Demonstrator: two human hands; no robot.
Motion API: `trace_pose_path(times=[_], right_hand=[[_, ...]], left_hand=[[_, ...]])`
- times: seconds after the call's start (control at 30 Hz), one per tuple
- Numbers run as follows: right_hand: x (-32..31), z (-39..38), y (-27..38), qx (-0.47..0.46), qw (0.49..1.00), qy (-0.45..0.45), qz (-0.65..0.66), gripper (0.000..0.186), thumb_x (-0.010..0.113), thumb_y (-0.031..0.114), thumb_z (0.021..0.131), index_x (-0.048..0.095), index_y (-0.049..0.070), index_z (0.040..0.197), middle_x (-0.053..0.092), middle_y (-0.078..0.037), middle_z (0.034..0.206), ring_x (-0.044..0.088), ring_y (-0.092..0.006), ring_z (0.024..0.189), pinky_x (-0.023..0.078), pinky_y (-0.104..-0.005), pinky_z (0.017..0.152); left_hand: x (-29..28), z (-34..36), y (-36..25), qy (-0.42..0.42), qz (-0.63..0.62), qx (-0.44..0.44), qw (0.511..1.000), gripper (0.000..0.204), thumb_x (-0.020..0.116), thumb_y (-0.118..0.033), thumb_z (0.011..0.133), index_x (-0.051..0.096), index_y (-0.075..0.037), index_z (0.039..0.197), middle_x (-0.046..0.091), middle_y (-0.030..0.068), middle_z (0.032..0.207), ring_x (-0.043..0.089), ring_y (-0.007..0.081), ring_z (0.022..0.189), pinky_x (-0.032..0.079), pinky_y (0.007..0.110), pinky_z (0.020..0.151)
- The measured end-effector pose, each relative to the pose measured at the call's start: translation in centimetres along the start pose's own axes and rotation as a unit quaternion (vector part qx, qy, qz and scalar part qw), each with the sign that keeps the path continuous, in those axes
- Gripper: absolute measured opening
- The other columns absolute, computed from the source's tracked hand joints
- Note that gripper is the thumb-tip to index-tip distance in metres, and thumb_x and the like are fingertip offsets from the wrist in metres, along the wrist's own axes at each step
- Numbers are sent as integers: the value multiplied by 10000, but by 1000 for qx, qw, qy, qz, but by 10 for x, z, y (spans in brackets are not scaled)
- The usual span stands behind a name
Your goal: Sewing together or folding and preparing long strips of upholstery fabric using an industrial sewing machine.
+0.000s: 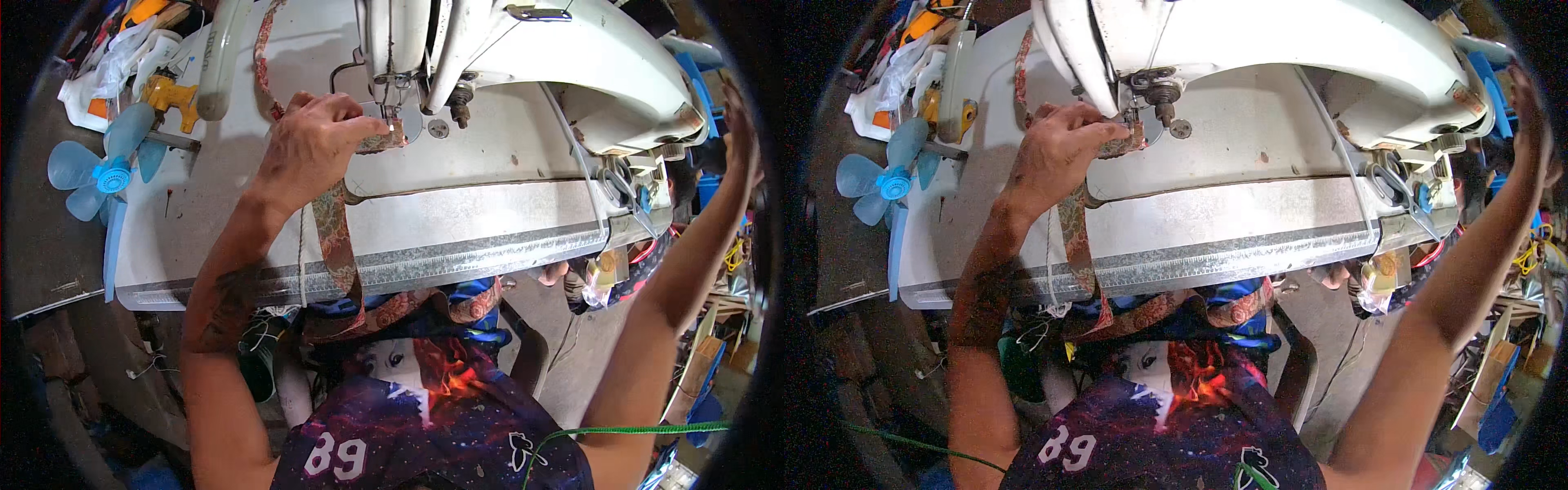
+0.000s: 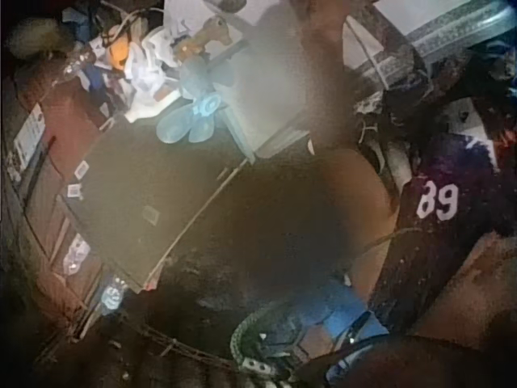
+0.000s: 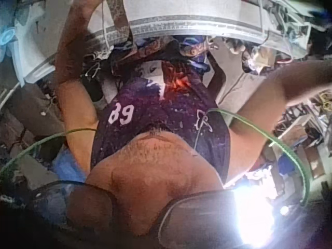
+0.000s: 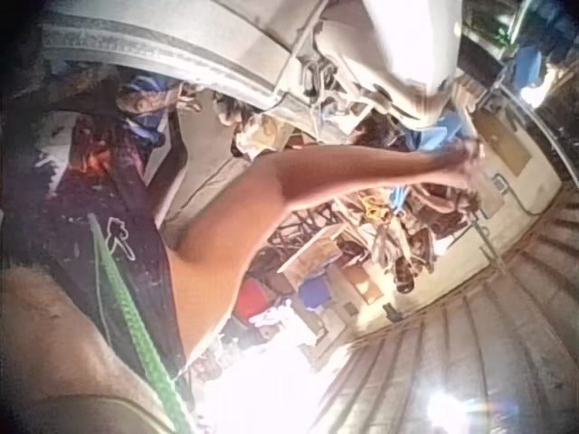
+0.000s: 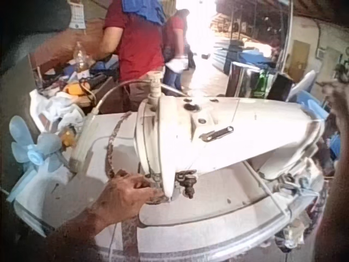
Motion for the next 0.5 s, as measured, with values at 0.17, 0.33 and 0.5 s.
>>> trace_pose_path(times=[0.17, 0.33, 0.5], right_hand=[[104, 137, -139, -29, 929, 339, 148, 598, 640, 397, 1034, 580, 93, 1545, 667, -79, 1463, 641, -203, 1302, 509, -413, 1111], [130, 104, -167, 41, 858, 465, 215, 505, 609, 312, 1074, 603, 48, 1504, 685, -108, 1405, 657, -184, 1270, 540, -359, 1064], [100, 70, -135, -89, 933, 245, 249, 522, 527, 285, 1139, 525, 4, 1579, 651, -113, 1479, 645, -201, 1320, 505, -338, 1111]], left_hand=[[-4, -2, -3, -22, -18, 9, 1000, 246, 757, -58, 929, 842, -200, 1111, 774, 60, 1030, 740, 221, 973, 546, 401, 912], [-10, -1, -3, -45, -16, 25, 999, 231, 725, -96, 932, 851, -265, 1028, 771, 30, 985, 744, 212, 966, 498, 407, 1009], [-10, 0, -4, -42, -13, 41, 998, 257, 717, -79, 928, 854, -265, 1040, 779, 36, 983, 749, 214, 972, 489, 422, 1027]])
Point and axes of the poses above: each hand's wrist, its own z-axis towards the middle knuckle, its own x-axis out of the palm, y = z × x, the point moved 9 cm from there along z, towards the middle knuckle
